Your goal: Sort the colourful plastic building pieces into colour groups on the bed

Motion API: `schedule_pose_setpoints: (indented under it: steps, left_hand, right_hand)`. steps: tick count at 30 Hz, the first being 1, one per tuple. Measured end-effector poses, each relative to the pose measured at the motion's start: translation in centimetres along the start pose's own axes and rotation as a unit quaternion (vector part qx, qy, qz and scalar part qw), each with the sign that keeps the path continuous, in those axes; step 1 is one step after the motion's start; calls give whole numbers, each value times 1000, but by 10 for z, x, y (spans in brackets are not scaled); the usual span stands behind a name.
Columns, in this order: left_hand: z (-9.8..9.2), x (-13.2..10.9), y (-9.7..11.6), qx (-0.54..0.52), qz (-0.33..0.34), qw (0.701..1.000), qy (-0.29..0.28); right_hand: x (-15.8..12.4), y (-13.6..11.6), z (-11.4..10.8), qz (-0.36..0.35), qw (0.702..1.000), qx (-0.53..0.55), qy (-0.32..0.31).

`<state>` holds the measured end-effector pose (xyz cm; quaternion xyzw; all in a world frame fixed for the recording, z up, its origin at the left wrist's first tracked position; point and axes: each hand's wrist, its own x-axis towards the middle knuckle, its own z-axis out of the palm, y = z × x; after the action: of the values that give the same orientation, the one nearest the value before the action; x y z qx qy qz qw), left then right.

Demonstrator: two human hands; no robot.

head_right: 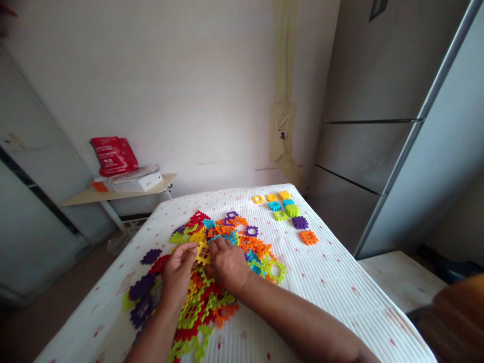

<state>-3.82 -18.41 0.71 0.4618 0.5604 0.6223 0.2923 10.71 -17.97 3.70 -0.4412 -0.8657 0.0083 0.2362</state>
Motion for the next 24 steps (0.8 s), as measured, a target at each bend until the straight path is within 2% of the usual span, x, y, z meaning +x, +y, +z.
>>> schedule_pose_setpoints:
  steps: [7,11,15,24]
  left_hand:
    - [0,1,3,-28,-43,997,-62]
    - [-1,0,6,-42,-51,997,-47]
    - [-1,-2,11,-69,-68,995,-23]
    - [3,-3,2,-98,-91,991,-30]
  right_hand:
    - [3,22,-3,-39,998,28,43]
    - [1,22,-4,-50,996,53,58]
    - [-4,13,-6,-28,994,58,84]
    - [0,1,-6,-8,998,21,66]
